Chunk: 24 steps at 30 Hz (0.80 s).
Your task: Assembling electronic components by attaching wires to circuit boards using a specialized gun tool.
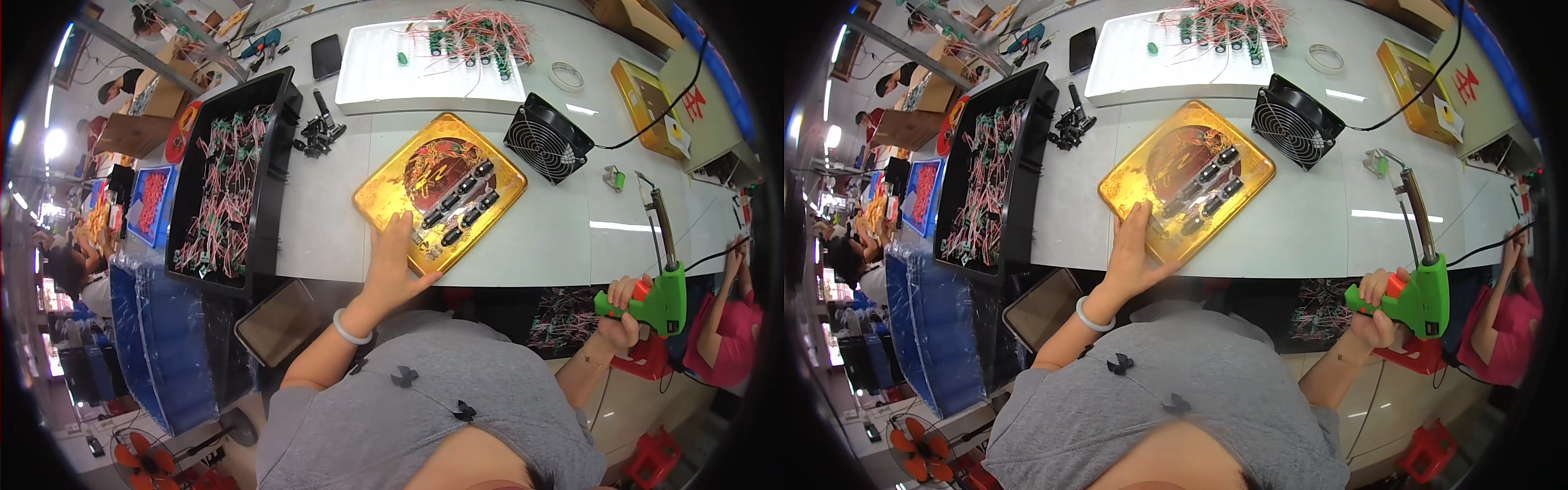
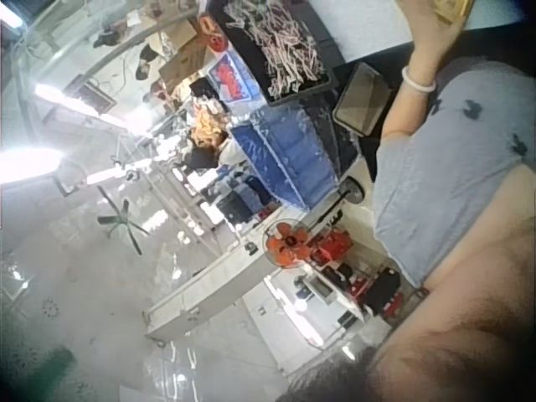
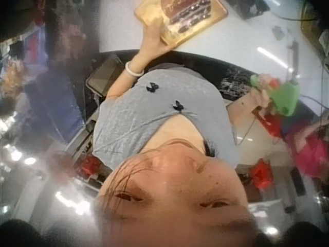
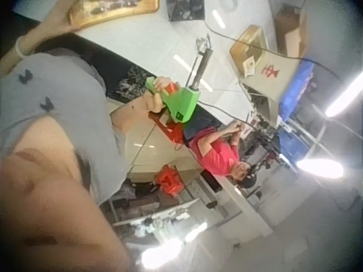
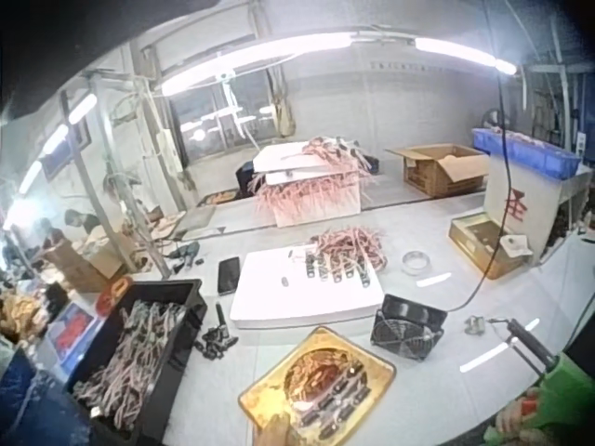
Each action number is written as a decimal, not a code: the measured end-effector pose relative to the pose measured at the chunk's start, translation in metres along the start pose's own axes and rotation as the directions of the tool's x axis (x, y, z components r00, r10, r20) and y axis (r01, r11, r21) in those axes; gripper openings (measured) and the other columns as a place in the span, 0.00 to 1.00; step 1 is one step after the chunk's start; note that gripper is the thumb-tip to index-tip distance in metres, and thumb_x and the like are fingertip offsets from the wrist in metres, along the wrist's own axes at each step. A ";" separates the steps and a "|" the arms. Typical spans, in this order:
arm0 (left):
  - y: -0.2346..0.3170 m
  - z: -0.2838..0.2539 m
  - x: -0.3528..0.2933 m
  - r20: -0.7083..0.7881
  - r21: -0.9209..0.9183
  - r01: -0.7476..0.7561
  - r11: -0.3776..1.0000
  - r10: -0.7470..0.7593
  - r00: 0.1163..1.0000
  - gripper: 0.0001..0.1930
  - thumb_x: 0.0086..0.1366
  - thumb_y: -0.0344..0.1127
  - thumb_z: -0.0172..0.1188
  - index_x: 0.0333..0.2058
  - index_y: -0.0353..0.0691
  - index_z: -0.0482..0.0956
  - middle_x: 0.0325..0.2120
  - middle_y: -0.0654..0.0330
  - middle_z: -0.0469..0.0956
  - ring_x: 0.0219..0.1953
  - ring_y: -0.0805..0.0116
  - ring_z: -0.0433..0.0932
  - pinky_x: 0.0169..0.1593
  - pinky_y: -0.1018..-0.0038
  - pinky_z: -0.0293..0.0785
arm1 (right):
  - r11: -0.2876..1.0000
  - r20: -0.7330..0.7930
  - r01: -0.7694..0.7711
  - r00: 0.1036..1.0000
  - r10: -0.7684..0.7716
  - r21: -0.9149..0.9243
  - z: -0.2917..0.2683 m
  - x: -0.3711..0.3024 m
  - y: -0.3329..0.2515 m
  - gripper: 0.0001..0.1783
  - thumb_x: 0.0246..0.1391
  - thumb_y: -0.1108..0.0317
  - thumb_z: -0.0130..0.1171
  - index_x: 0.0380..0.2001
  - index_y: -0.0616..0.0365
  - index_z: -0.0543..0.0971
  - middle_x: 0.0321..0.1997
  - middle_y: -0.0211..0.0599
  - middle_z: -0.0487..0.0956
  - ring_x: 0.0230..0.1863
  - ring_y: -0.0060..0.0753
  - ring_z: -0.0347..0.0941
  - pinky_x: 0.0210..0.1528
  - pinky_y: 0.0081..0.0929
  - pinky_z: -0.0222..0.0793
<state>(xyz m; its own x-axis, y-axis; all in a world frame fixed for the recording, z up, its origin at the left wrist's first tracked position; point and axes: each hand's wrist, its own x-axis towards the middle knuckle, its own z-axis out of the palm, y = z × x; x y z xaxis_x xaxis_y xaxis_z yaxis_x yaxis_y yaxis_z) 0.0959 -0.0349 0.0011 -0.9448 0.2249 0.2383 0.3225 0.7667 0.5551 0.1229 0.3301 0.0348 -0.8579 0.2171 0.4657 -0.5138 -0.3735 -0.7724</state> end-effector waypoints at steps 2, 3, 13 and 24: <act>0.005 0.003 -0.001 0.016 0.013 0.001 1.000 -0.001 1.000 0.50 0.41 0.49 0.66 0.57 0.34 0.46 0.53 0.43 0.56 0.58 0.48 0.53 0.59 0.48 0.37 | 0.994 0.013 -0.019 1.000 0.018 0.109 0.000 -0.001 0.006 0.36 0.33 0.68 0.53 0.51 0.66 0.60 0.19 0.28 0.58 0.23 0.22 0.52 0.26 0.19 0.50; 0.007 0.004 -0.001 0.036 0.029 -0.004 1.000 0.003 0.999 0.50 0.41 0.49 0.66 0.57 0.34 0.46 0.54 0.43 0.56 0.58 0.47 0.52 0.59 0.48 0.38 | 0.984 0.035 -0.059 0.998 0.054 0.167 0.000 -0.002 0.011 0.35 0.33 0.68 0.54 0.51 0.65 0.60 0.19 0.28 0.58 0.22 0.22 0.52 0.26 0.19 0.49; 0.016 0.004 0.004 0.070 0.128 -0.041 0.991 0.032 0.997 0.46 0.44 0.46 0.64 0.57 0.33 0.50 0.53 0.46 0.58 0.56 0.48 0.56 0.56 0.50 0.45 | 0.869 0.177 -0.262 0.963 0.205 0.419 -0.002 -0.013 0.060 0.32 0.29 0.66 0.55 0.46 0.58 0.67 0.15 0.27 0.60 0.20 0.23 0.54 0.26 0.21 0.47; -0.022 -0.037 0.138 -0.262 0.111 -0.103 0.988 0.129 0.956 0.05 0.51 0.35 0.58 0.27 0.46 0.79 0.30 0.61 0.76 0.36 0.61 0.71 0.41 0.67 0.60 | 0.772 0.136 -0.231 0.973 0.187 0.592 -0.021 -0.010 0.081 0.32 0.27 0.66 0.53 0.45 0.53 0.68 0.14 0.27 0.59 0.20 0.22 0.53 0.29 0.23 0.49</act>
<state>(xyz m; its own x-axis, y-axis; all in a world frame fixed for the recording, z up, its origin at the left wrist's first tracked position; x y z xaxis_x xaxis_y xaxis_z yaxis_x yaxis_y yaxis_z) -0.0390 -0.0427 0.0510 -0.8468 0.1567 0.5084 0.4100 0.8012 0.4360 0.0899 0.3168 -0.0422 -0.9298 0.0183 0.3675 -0.1943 -0.8725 -0.4482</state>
